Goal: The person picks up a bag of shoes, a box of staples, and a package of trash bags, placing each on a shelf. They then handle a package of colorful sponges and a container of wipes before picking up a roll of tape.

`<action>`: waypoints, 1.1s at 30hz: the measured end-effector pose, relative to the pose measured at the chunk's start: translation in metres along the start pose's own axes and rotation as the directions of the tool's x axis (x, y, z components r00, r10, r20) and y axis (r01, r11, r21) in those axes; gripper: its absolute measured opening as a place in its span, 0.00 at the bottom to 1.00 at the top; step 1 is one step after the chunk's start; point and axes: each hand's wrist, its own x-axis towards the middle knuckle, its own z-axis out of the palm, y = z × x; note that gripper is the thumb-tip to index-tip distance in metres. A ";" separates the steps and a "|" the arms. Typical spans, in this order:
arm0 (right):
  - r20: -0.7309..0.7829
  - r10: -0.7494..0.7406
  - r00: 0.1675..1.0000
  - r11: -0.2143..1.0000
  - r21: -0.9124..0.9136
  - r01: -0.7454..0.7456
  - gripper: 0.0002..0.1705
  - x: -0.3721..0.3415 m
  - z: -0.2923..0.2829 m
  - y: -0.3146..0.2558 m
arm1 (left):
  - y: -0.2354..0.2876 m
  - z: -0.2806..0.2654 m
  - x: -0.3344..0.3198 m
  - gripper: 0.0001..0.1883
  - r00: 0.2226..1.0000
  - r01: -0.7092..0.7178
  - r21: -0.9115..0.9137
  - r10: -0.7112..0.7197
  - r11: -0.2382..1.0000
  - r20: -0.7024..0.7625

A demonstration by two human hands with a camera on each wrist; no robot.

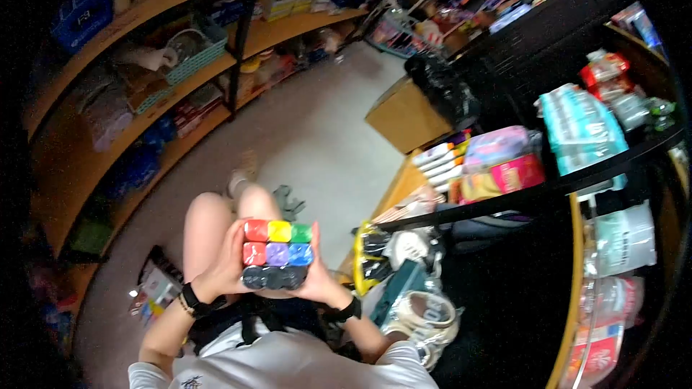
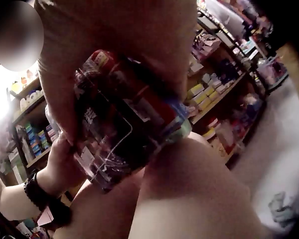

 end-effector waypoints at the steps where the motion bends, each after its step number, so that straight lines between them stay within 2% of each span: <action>1: -0.004 0.015 1.000 1.000 -0.011 -0.015 0.78 -0.003 -0.002 0.000 | 0.002 0.001 0.003 0.59 0.999 0.048 -0.028 -0.047 0.998 0.026; 3: -0.068 0.003 0.998 0.988 -0.151 -0.014 0.78 0.002 -0.003 -0.012 | -0.001 0.004 0.008 0.58 0.999 0.027 0.010 -0.027 1.000 0.032; 4: -0.155 -0.045 0.987 0.992 -0.123 0.026 0.74 0.000 0.004 -0.008 | 0.000 0.004 0.008 0.57 0.995 0.042 0.063 -0.048 0.997 0.083; 6: -0.037 0.050 0.998 0.959 -0.278 -0.059 0.68 -0.014 -0.004 0.015 | 0.002 -0.002 0.014 0.56 0.974 0.087 0.185 -0.122 0.979 0.188; 7: 0.021 0.104 0.994 0.937 -0.337 -0.090 0.66 -0.016 -0.001 0.017 | 0.008 -0.004 0.016 0.56 0.960 0.136 0.170 -0.172 0.976 0.219; 8: 0.011 0.045 0.999 0.894 -0.446 -0.036 0.60 -0.017 0.000 0.012 | 0.007 -0.002 0.012 0.56 0.971 0.118 0.138 -0.143 0.983 0.192; 9: 0.006 0.035 0.999 0.913 -0.407 -0.029 0.62 -0.019 0.000 0.013 | 0.003 0.001 0.007 0.55 0.979 0.098 0.111 -0.116 0.989 0.169; 11: 0.026 0.239 0.971 0.971 -0.039 -0.237 0.68 -0.011 0.005 0.007 | -0.005 0.005 0.005 0.56 0.996 0.071 0.019 -0.072 0.997 0.060; 12: -0.012 0.207 0.978 0.978 0.022 -0.207 0.70 -0.009 0.004 0.005 | -0.007 0.005 0.004 0.56 0.998 0.058 0.003 -0.058 0.998 0.009; 14: -0.069 0.131 0.989 0.979 0.164 -0.118 0.76 0.001 0.007 -0.001 | -0.013 0.002 0.003 0.57 0.993 0.102 -0.007 -0.101 0.995 0.056; 15: -0.127 0.135 0.983 0.906 0.417 -0.071 0.75 0.009 0.013 -0.006 | -0.020 0.007 0.000 0.57 0.991 0.107 -0.007 -0.106 0.994 0.078; 17: -0.349 0.145 0.926 0.921 0.390 0.002 0.72 0.019 0.030 -0.015 | -0.017 0.006 -0.003 0.58 0.977 0.190 -0.044 -0.185 0.981 0.102; 18: -0.390 0.172 0.905 0.915 0.403 -0.001 0.68 0.018 0.034 -0.013 | -0.016 0.006 -0.003 0.58 0.969 0.228 -0.057 -0.221 0.972 0.109; 19: -0.472 0.121 0.873 0.939 0.339 0.053 0.61 0.020 0.038 -0.006 | -0.016 0.007 -0.003 0.59 0.977 0.206 -0.071 -0.202 0.976 0.067; 21: -0.534 0.195 0.823 0.883 0.461 0.090 0.54 0.027 0.039 -0.008 | -0.017 0.012 -0.005 0.62 0.986 0.164 -0.100 -0.167 0.981 -0.019; 22: -0.564 0.195 0.803 0.884 0.456 0.105 0.46 0.031 0.039 -0.012 | -0.016 0.014 -0.004 0.63 0.990 0.134 -0.088 -0.137 0.987 -0.027; 24: -0.546 0.289 0.786 0.814 0.572 0.098 0.43 0.032 0.033 -0.012 | -0.015 0.018 0.002 0.64 0.996 0.072 -0.073 -0.075 0.995 -0.041; 26: -0.514 0.317 0.797 0.740 0.659 0.130 0.40 0.026 0.026 -0.007 | -0.006 0.014 0.009 0.63 0.994 0.104 -0.046 -0.102 0.993 0.038; 28: -0.554 0.256 0.792 0.773 0.609 0.176 0.39 0.025 0.020 -0.016 | -0.003 0.014 0.015 0.64 0.993 0.095 -0.064 -0.090 0.993 0.075; 30: -0.583 0.198 0.788 0.790 0.571 0.224 0.36 0.027 0.016 -0.019 | -0.004 0.016 0.020 0.65 1.000 -0.002 -0.042 0.002 0.999 0.005; 31: -0.564 0.216 0.797 0.801 0.569 0.186 0.36 0.030 0.012 -0.015 | -0.005 0.017 0.021 0.65 0.999 -0.045 -0.031 0.044 0.999 -0.030; 33: -0.527 0.254 0.811 0.817 0.566 0.112 0.36 0.036 0.008 -0.002 | -0.010 0.023 0.021 0.65 0.999 0.033 -0.069 -0.033 0.997 0.008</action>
